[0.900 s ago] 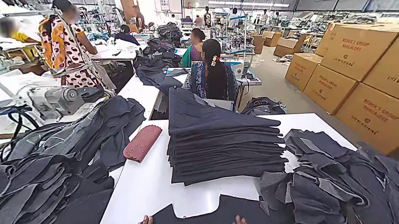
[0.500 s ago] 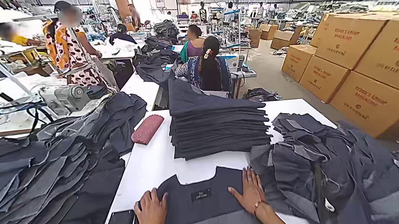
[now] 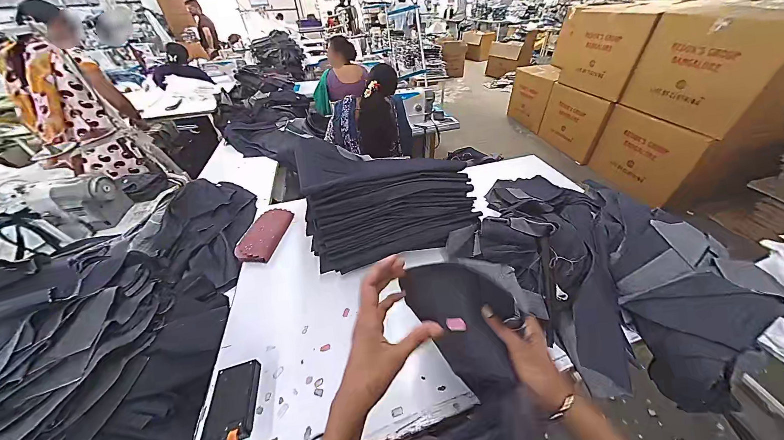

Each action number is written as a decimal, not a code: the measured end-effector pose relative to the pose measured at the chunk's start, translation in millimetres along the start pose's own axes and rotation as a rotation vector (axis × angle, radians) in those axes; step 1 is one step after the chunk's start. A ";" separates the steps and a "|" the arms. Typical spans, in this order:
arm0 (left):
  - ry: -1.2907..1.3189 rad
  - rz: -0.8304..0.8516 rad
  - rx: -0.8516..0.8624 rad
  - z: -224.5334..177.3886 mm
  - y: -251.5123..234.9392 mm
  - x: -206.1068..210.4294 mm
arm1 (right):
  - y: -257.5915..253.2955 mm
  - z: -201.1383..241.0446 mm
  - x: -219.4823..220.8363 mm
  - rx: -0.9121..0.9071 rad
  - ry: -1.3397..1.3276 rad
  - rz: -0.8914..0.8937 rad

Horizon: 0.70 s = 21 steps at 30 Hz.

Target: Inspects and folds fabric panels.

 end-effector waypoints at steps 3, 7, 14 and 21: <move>-0.137 0.338 0.099 13.9 -20.4 64.3 | 10.6 69.1 -35.1 -0.290 0.232 0.366; -0.291 0.596 -0.061 65.9 -27.2 128.5 | 47.1 150.8 -115.2 -0.620 0.414 0.129; -0.056 -0.003 0.094 55.2 23.2 3.7 | 72.7 140.6 -222.9 -0.564 0.411 -0.334; -0.011 -0.530 0.109 -88.0 50.2 -139.5 | -1.1 123.8 -156.0 -0.466 0.098 -0.336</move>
Point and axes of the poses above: each hand's wrist, its own y-axis away from the middle knuckle, its own x-axis out of the palm, z = x × y, the point moved 8 cm from there along -y, towards the middle knuckle, and after that the axes turned 14 degrees about z, right-handed, at the moved point
